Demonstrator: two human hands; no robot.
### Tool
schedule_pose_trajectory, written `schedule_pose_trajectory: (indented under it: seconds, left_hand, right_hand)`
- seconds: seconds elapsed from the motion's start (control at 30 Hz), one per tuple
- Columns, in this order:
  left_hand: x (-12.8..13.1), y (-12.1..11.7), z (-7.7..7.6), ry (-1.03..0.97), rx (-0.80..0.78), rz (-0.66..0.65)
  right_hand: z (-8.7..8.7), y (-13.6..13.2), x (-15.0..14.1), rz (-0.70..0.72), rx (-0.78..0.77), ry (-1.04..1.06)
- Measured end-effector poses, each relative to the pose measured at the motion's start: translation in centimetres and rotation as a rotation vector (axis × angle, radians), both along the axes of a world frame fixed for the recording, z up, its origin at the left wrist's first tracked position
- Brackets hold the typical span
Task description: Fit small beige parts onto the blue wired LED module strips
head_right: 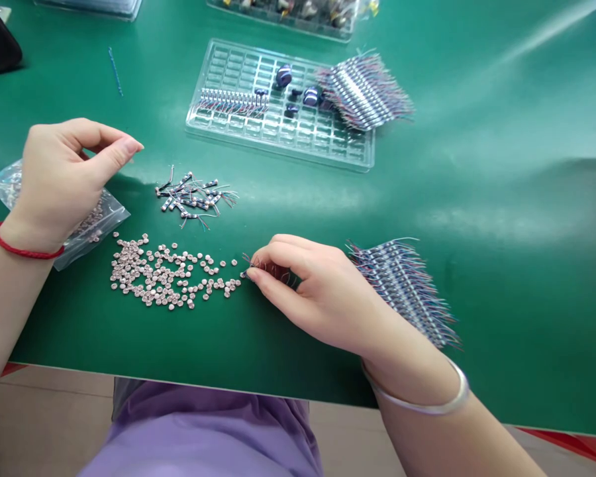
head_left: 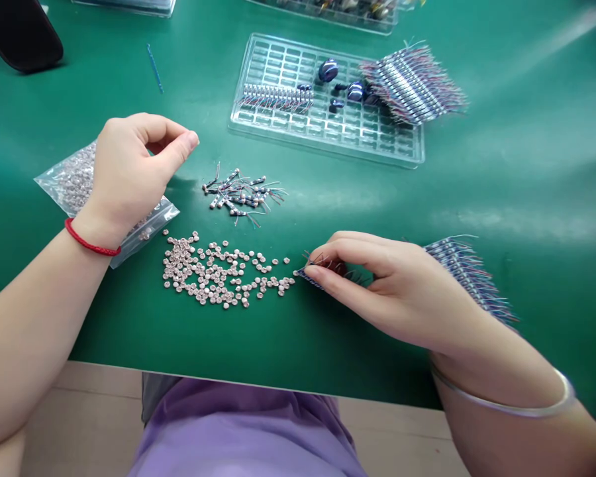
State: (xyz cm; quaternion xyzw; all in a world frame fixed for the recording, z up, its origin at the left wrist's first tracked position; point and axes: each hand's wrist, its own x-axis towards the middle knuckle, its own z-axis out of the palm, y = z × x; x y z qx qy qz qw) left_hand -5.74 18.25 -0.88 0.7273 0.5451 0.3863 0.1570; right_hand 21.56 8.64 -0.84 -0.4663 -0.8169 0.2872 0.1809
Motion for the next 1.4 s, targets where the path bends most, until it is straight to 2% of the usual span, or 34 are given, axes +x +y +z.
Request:
schedule_pose_trajectory:
  seconds: [0.37, 0.9, 1.4]
  left_hand:
    - [0.1, 0.1, 0.1, -0.029, -0.003, 0.007]
    - [0.2, 0.0, 0.2, -0.006, -0.014, 0.027]
    - [0.3, 0.0, 0.2, -0.026, -0.020, 0.031]
  right_hand:
    - [-0.1, -0.1, -0.2, -0.012, 0.015, -0.007]
    - [0.2, -1.3, -1.4, -0.019, 0.217, -0.111]
    - [0.9, -0.7, -1.4, 0.017, 0.152, -0.103]
